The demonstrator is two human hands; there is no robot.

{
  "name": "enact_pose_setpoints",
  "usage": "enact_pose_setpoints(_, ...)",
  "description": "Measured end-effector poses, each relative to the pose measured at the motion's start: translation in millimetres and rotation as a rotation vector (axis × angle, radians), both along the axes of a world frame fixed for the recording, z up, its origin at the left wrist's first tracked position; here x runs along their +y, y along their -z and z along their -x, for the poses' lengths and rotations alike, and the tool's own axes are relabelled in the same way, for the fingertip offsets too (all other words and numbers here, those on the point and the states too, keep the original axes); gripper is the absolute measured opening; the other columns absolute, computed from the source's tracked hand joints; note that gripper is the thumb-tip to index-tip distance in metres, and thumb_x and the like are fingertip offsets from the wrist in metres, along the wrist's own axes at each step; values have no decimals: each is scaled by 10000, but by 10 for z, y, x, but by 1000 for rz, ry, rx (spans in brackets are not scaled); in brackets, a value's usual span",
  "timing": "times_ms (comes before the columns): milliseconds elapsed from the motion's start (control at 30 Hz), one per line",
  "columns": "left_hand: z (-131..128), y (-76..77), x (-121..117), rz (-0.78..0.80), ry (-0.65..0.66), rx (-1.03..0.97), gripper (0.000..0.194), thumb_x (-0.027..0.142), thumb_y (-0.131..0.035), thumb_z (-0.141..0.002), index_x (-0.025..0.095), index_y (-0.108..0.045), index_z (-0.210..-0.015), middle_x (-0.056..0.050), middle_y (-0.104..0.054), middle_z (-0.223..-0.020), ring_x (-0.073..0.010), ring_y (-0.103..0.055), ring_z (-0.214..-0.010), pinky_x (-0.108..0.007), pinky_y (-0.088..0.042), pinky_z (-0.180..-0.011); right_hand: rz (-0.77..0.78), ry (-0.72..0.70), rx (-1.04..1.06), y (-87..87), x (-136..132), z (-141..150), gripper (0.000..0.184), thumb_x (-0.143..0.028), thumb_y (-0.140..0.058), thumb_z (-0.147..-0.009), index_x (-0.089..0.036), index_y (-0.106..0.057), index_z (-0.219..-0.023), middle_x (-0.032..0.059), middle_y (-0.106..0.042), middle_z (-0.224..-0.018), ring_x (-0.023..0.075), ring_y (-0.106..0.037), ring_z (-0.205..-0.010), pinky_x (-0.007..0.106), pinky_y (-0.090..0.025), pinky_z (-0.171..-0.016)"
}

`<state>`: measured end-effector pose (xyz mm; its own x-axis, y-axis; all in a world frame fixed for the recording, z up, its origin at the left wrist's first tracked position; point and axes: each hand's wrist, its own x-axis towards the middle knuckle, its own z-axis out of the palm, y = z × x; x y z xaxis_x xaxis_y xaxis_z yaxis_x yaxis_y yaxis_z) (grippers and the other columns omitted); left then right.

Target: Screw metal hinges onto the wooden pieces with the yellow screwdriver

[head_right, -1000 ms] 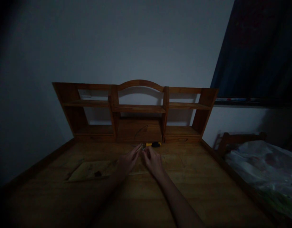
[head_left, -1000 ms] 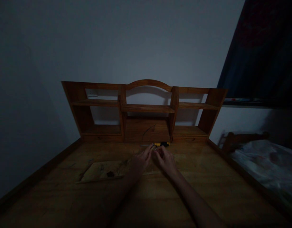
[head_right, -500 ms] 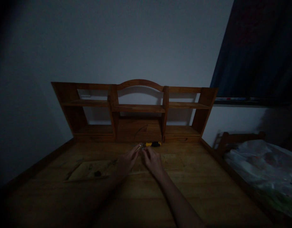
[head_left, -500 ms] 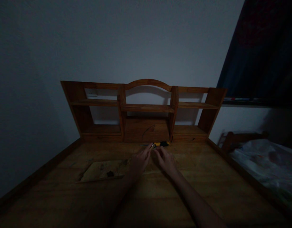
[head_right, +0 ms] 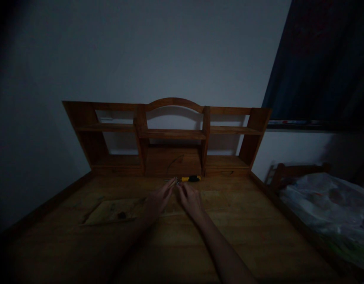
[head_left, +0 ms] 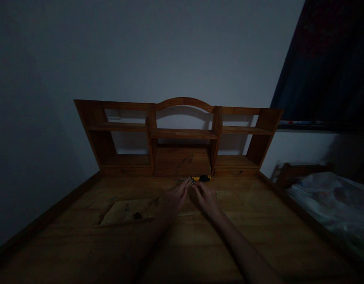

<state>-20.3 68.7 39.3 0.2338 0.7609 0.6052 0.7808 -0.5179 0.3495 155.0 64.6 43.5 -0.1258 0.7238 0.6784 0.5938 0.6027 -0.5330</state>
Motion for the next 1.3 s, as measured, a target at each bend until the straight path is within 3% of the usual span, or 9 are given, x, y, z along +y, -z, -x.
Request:
enact_pose_setpoints(200, 7, 5, 2, -35, 24, 6, 457, 278, -410, -1023, 313, -430, -1478, 7, -625, -1359, -161, -702, -1067, -284, -561, -920, 8, -9, -3, -12, -16, 2, 203, -333, -471, -1002, -223, -631, -1060, 40, -736, -972, 189, -704, -866, 273, -500, -787)
enact_pose_setpoints(533, -4, 16, 7, -62, -15, 16, 437, 290, -413, -1022, 291, -479, -1454, -24, -701, -1245, -168, -732, -961, -282, -581, -849, 30, 14, -7, -44, -54, 8, 220, -359, -468, -1004, -231, -635, -1067, 44, -740, -993, 203, -707, -873, 284, -490, -768)
enact_pose_setpoints(733, -1, 12, 7, -52, 17, -6, 444, 289, -395, -1028, 295, -450, -1468, -11, -646, -1331, -168, -704, -1064, -297, -564, -924, 31, 6, -2, -21, -36, 0, 220, -356, -467, -999, -228, -627, -1078, 51, -744, -974, 205, -709, -860, 283, -500, -751)
enact_pose_setpoints(967, -8, 32, 5, -52, -17, 17, 452, 316, -402, -1029, 296, -439, -1479, -24, -676, -1283, -165, -734, -965, -286, -574, -889, 33, 8, 8, -13, -22, -1, 201, -352, -483, -991, -223, -624, -1054, 37, -734, -907, 195, -701, -801, 277, -493, -718)
enact_pose_setpoints(1300, 9, 8, -5, -56, 35, 0, 446, 291, -389, -1028, 277, -453, -1469, -15, -635, -1343, -160, -708, -1054, -291, -559, -951, 48, -7, 28, -32, -41, 4, 210, -371, -481, -992, -222, -612, -1062, 36, -734, -927, 186, -703, -808, 266, -495, -709)
